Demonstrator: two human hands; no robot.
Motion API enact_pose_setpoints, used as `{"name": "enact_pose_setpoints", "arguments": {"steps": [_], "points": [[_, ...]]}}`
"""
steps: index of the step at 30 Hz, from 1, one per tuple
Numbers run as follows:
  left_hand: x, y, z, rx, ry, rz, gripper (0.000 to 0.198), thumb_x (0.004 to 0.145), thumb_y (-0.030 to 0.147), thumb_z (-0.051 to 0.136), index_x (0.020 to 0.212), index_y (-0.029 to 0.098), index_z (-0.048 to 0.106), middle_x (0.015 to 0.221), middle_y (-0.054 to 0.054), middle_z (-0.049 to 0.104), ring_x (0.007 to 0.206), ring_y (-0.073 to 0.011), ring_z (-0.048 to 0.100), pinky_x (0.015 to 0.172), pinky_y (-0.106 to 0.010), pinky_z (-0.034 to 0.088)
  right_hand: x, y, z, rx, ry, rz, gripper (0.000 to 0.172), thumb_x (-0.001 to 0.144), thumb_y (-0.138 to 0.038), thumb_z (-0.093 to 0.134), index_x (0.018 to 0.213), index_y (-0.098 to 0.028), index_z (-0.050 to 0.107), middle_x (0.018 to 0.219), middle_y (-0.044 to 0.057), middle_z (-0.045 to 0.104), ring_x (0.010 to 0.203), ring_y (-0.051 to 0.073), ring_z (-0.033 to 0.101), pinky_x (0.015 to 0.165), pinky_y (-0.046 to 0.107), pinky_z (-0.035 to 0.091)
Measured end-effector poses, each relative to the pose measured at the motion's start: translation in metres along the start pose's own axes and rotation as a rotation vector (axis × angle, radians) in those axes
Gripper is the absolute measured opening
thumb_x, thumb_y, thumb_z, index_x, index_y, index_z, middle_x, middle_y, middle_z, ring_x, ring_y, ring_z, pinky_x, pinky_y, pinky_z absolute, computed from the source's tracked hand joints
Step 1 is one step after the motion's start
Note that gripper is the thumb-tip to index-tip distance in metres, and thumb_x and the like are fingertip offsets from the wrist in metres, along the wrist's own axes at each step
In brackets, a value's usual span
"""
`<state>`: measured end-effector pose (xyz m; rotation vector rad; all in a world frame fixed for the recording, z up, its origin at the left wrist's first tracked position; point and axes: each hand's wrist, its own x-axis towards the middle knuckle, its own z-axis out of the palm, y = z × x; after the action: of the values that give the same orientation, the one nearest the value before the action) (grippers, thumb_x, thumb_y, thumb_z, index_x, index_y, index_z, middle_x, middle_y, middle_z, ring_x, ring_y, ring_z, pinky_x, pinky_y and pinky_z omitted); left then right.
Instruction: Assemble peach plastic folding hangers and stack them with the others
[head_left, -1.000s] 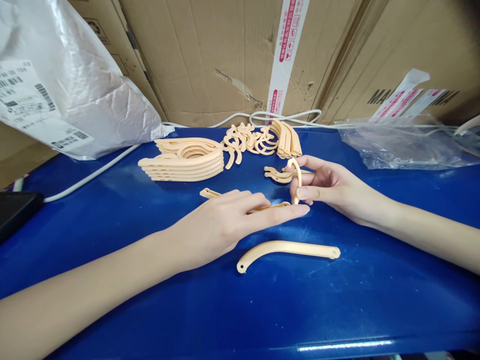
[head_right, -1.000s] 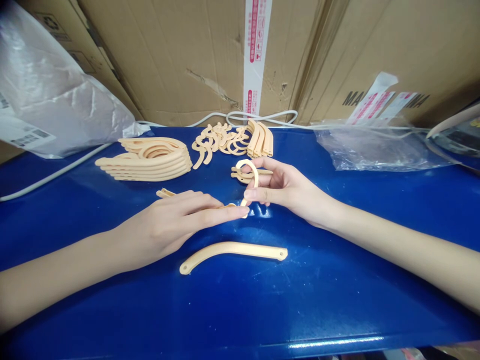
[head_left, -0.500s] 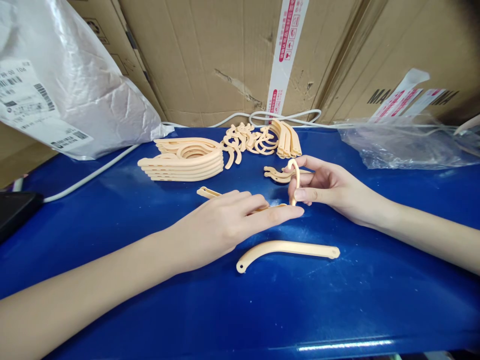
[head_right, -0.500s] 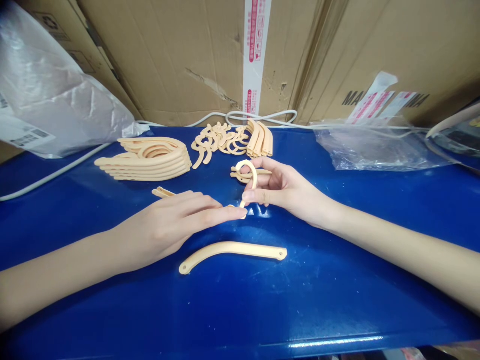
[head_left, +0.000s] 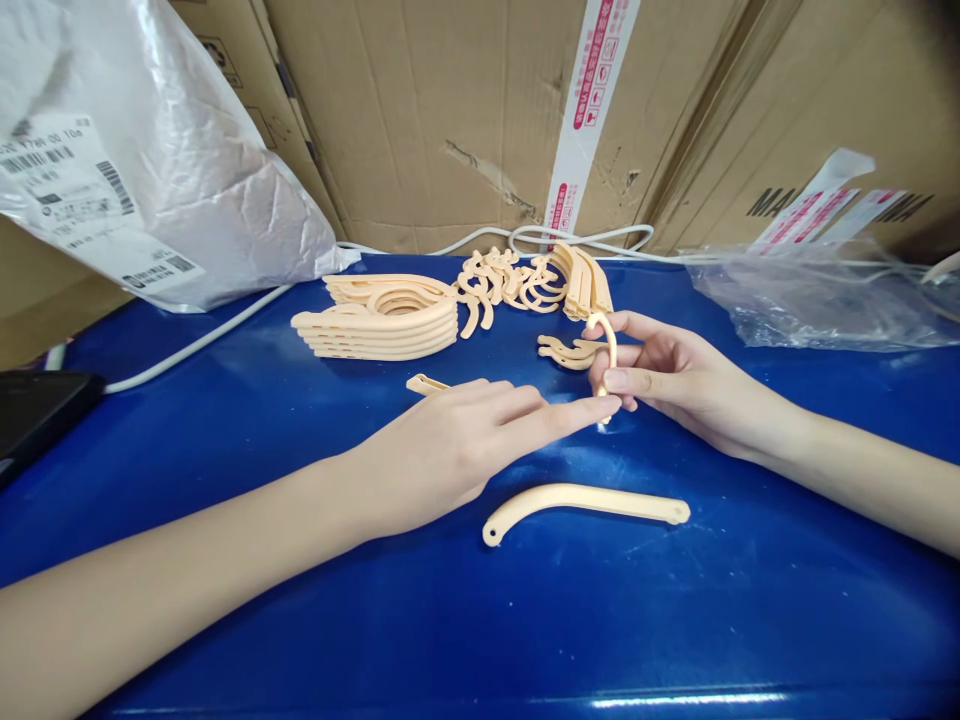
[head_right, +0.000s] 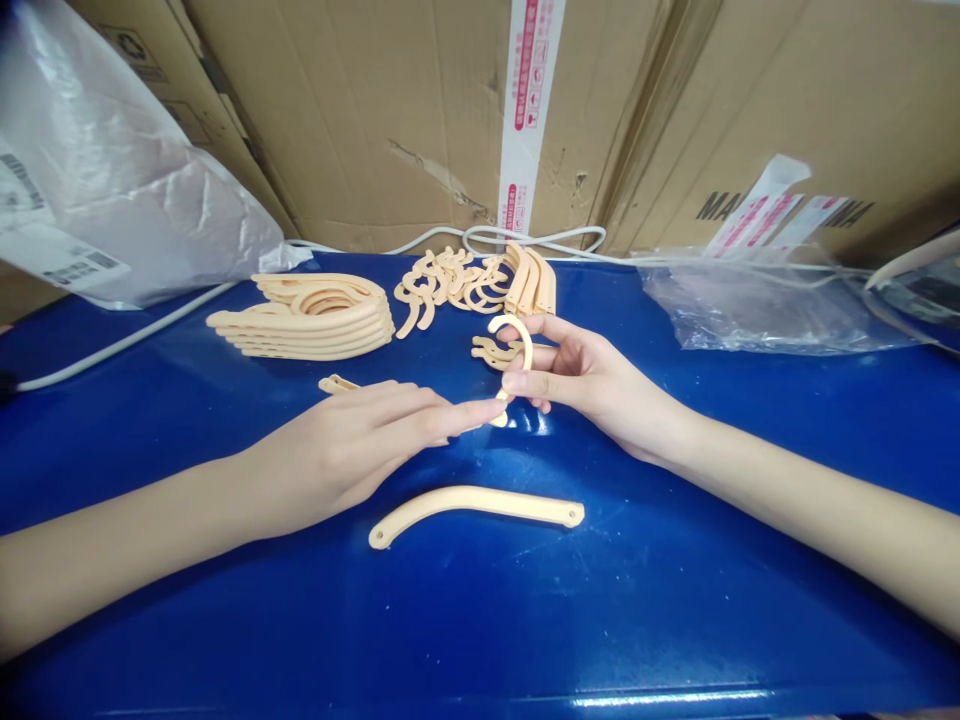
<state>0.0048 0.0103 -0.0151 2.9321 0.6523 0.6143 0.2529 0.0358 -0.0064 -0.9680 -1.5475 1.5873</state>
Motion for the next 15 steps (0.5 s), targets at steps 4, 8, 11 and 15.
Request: {"name": "enact_pose_setpoints", "arguments": {"steps": [4, 8, 11, 15], "points": [[0.0015, 0.0004, -0.0015, 0.006, -0.005, 0.014, 0.047, 0.102, 0.011, 0.035, 0.147, 0.023, 0.033, 0.099, -0.001, 0.062, 0.084, -0.0138, 0.056, 0.081, -0.027, 0.046, 0.0004, 0.0014, -0.0007, -0.005, -0.02, -0.014, 0.041, 0.077, -0.027, 0.077, 0.109, -0.02, 0.053, 0.071, -0.004, 0.064, 0.058, 0.007, 0.054, 0.052, 0.019, 0.042], [0.0035, 0.0015, -0.0038, 0.039, -0.011, 0.031, 0.045, 0.102, 0.01, 0.03, 0.145, 0.022, 0.036, 0.097, -0.001, 0.062, 0.081, -0.0141, 0.053, 0.078, -0.027, 0.045, 0.0004, 0.0028, -0.0004, 0.0, -0.051, -0.033, 0.035, 0.08, -0.024, 0.075, 0.105, -0.02, 0.052, 0.071, -0.004, 0.065, 0.06, 0.008, 0.056, 0.054, 0.019, 0.043], [0.0036, 0.0019, -0.0046, 0.06, -0.011, 0.043, 0.043, 0.103, 0.01, 0.03, 0.144, 0.022, 0.038, 0.098, -0.001, 0.062, 0.081, -0.0147, 0.052, 0.078, -0.028, 0.044, 0.0005, 0.0034, -0.0004, -0.001, -0.055, -0.033, 0.035, 0.08, -0.023, 0.075, 0.107, -0.02, 0.053, 0.073, -0.004, 0.066, 0.062, 0.008, 0.058, 0.056, 0.02, 0.045], [0.003, 0.0016, -0.0041, 0.085, -0.007, 0.05, 0.042, 0.103, 0.012, 0.029, 0.143, 0.022, 0.04, 0.099, -0.001, 0.063, 0.081, -0.0155, 0.052, 0.077, -0.028, 0.043, 0.0005, 0.0035, -0.0005, -0.013, -0.052, -0.028, 0.037, 0.079, -0.023, 0.075, 0.108, -0.02, 0.053, 0.072, -0.004, 0.065, 0.062, 0.008, 0.058, 0.056, 0.02, 0.045]]}}
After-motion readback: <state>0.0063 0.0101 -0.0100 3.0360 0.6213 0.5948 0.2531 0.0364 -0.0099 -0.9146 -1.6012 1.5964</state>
